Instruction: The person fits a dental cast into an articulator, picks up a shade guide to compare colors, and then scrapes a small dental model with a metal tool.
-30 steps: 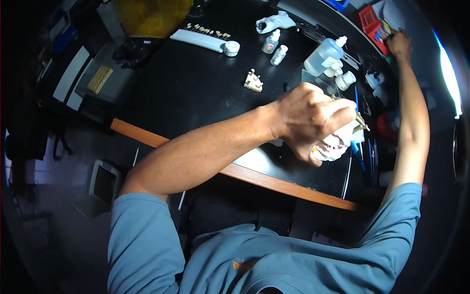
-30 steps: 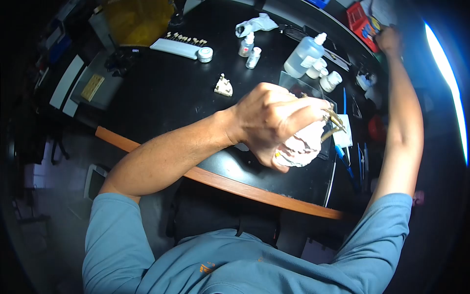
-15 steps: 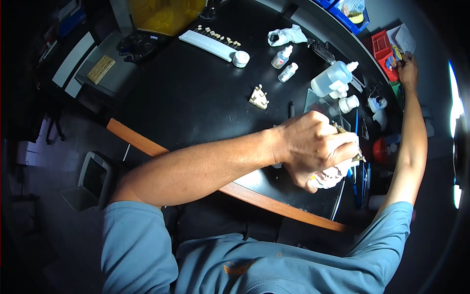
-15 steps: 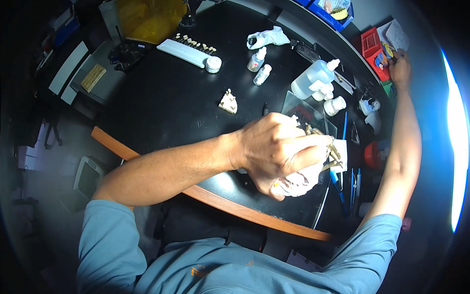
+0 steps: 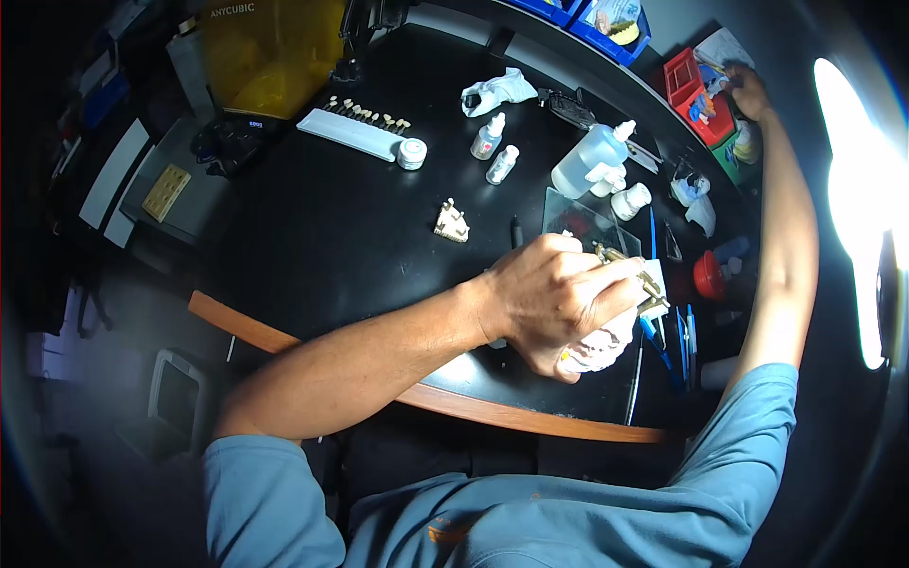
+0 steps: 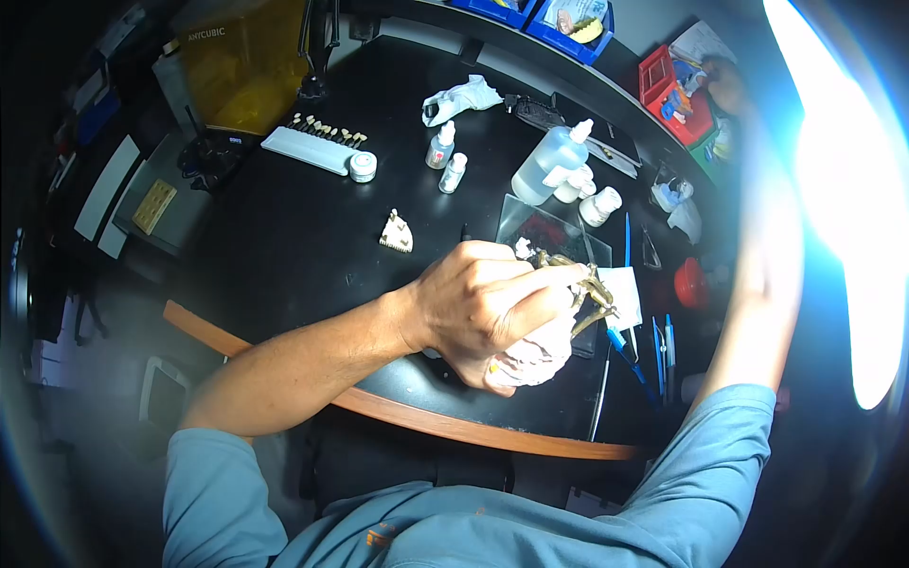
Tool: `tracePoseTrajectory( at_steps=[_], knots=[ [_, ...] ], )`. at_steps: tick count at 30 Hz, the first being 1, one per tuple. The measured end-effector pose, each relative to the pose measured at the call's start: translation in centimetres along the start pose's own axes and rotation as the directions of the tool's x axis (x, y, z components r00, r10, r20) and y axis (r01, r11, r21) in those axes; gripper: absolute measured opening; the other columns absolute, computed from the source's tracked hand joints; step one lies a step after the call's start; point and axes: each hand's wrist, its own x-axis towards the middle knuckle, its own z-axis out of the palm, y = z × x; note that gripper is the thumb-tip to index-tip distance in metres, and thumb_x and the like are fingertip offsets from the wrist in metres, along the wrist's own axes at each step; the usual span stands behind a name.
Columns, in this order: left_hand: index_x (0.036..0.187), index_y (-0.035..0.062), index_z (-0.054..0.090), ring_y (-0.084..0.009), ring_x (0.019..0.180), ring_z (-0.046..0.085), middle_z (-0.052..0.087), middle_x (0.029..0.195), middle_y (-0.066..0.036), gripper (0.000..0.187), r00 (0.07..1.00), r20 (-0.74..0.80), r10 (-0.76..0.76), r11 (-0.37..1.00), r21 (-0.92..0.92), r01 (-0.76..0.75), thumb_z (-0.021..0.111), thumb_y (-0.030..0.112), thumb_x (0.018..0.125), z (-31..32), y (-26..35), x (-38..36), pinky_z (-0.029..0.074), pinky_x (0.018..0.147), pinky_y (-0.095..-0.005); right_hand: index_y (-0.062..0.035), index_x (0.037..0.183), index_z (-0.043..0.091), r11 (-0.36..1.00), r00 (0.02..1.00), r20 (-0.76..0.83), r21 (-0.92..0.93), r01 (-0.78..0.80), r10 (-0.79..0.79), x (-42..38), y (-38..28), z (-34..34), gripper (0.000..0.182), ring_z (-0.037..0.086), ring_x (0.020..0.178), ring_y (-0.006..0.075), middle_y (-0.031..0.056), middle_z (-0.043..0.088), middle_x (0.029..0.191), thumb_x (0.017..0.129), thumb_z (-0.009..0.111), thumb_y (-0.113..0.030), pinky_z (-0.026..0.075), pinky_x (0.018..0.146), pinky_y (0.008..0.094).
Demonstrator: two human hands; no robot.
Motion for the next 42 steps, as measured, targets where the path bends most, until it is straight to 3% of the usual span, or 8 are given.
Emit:
tracePoseTrajectory(
  at_steps=[6, 15, 26, 32, 34, 37, 39, 42],
  knots=[
    [0.110, 0.0018, 0.065, -0.0244, 0.077, 0.075, 0.071, 0.118, -0.020, 0.078, 1.000, -0.001, 0.005, 1.000, 0.004, -0.005, 0.089, 0.049, 0.052, 0.1, 0.0, -0.1, 0.058, 0.067, -0.0367, -0.0023, 0.135, 0.065, 0.971, 0.979, 0.117, 0.150, -0.187, 0.170, 0.1, -0.3, -1.3, 0.042, 0.059, 0.135, 0.0265, 0.0155, 0.068, 0.136, 0.101, 0.065, -0.026, 0.042, 0.115, 0.0369],
    [0.113, 0.0015, 0.064, -0.0253, 0.078, 0.075, 0.071, 0.117, -0.020, 0.081, 1.000, -0.010, 0.004, 1.000, -0.007, -0.004, 0.089, 0.049, 0.052, 0.2, 0.2, 0.0, 0.058, 0.067, -0.0363, 0.0003, 0.134, 0.066, 0.930, 0.956, 0.110, 0.224, -0.292, 0.274, -0.8, -1.8, -1.3, 0.050, 0.057, 0.137, 0.0307, 0.0208, 0.064, 0.142, 0.103, 0.055, -0.037, 0.040, 0.116, 0.0392],
    [0.111, 0.0019, 0.065, -0.0253, 0.083, 0.077, 0.072, 0.117, -0.020, 0.078, 1.000, -0.013, 0.022, 1.000, 0.013, -0.022, 0.086, 0.048, 0.052, 0.2, 0.1, 0.0, 0.060, 0.069, -0.0371, 0.0035, 0.134, 0.066, 0.813, 0.853, -0.052, 0.337, -0.475, 0.520, -1.2, -6.4, -0.9, 0.066, 0.054, 0.140, 0.0358, 0.0273, 0.059, 0.148, 0.105, 0.042, -0.050, 0.037, 0.118, 0.0420],
    [0.116, -0.0037, 0.065, -0.0270, 0.082, 0.076, 0.073, 0.124, -0.021, 0.082, 0.999, 0.044, -0.002, 1.000, -0.003, 0.002, 0.088, 0.042, 0.051, -0.7, 0.4, 0.3, 0.061, 0.077, -0.0353, 0.0051, 0.131, 0.066, 0.923, 0.941, -0.210, 0.337, -0.187, 0.267, -4.0, -0.5, -2.9, 0.058, 0.059, 0.133, 0.0382, 0.0262, 0.064, 0.140, 0.107, 0.041, -0.042, 0.043, 0.112, 0.0423],
    [0.116, -0.0038, 0.064, -0.0269, 0.082, 0.076, 0.072, 0.125, -0.021, 0.084, 0.999, 0.053, -0.008, 1.000, -0.009, 0.008, 0.089, 0.042, 0.051, -0.7, 0.4, 0.3, 0.061, 0.076, -0.0352, 0.0051, 0.128, 0.066, 0.946, 0.888, -0.417, 0.318, -0.057, 0.193, -9.6, -6.9, -2.3, 0.050, 0.062, 0.129, 0.0355, 0.0226, 0.065, 0.139, 0.109, 0.043, -0.035, 0.045, 0.110, 0.0420],
    [0.108, -0.0017, 0.061, -0.0265, 0.083, 0.077, 0.071, 0.114, -0.020, 0.079, 0.999, -0.026, 0.038, 0.999, 0.011, -0.037, 0.087, 0.046, 0.051, -0.2, -0.3, 0.3, 0.062, 0.071, -0.0367, 0.0032, 0.123, 0.065, 0.917, 0.859, -0.508, 0.369, 0.152, 0.062, -18.2, -14.4, -4.4, 0.038, 0.066, 0.118, 0.0271, 0.0186, 0.063, 0.142, 0.110, 0.045, -0.027, 0.049, 0.103, 0.0384],
    [0.111, -0.0031, 0.062, -0.0266, 0.082, 0.077, 0.072, 0.115, -0.019, 0.084, 0.999, -0.027, 0.030, 0.998, 0.048, -0.029, 0.088, 0.047, 0.050, -0.4, -0.5, 0.2, 0.062, 0.071, -0.0349, 0.0039, 0.119, 0.066, 0.805, 0.880, -0.465, 0.557, 0.204, 0.099, -24.6, -20.8, -6.0, 0.034, 0.064, 0.108, 0.0207, 0.0159, 0.066, 0.123, 0.111, 0.048, -0.024, 0.048, 0.102, 0.0366],
    [0.117, -0.0046, 0.063, -0.0286, 0.078, 0.076, 0.074, 0.119, -0.017, 0.083, 0.999, -0.039, 0.004, 0.998, 0.058, -0.001, 0.087, 0.040, 0.051, -0.5, -1.2, 0.2, 0.060, 0.066, -0.0340, 0.0046, 0.116, 0.062, 0.769, 0.874, -0.471, 0.600, 0.220, 0.117, -33.3, -25.7, -6.7, 0.026, 0.059, 0.099, 0.0160, 0.0156, 0.062, 0.130, 0.108, 0.050, -0.017, 0.049, 0.089, 0.0311]
  ],
)
